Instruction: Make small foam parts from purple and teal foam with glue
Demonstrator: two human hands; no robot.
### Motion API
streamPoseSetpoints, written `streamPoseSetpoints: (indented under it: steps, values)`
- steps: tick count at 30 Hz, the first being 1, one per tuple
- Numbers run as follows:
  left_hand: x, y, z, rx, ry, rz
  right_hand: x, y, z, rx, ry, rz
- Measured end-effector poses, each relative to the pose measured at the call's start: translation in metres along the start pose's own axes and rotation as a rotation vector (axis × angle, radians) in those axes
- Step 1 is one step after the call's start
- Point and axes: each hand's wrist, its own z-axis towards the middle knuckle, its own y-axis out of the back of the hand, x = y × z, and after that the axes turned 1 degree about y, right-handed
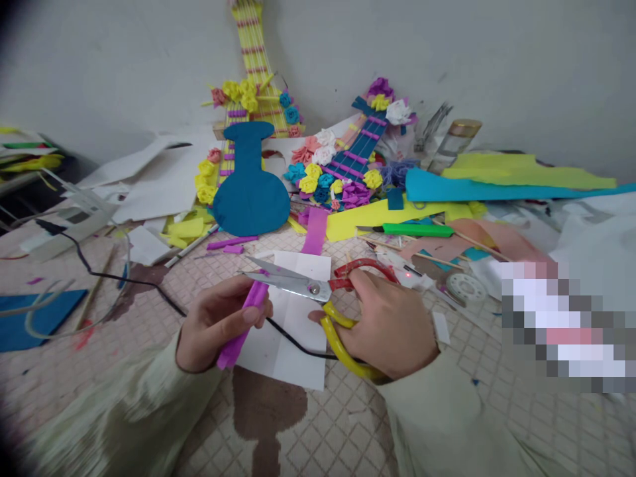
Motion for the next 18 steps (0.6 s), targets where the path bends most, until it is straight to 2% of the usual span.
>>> streamPoseSetpoints:
  steps: [9,15,18]
  values:
    - [0.003,0.000,0.000,-0.038,0.017,-0.037,-0.001,-0.001,-0.001,-0.034,-0.003,-0.001]
    - [0.009,0.001,0.000,-0.077,0.024,-0.052,0.000,0.001,0.000,0.097,-0.079,0.076]
    - [0.014,0.003,-0.001,-0.121,-0.007,0.015,0.000,0.002,0.001,0.145,-0.078,0.082]
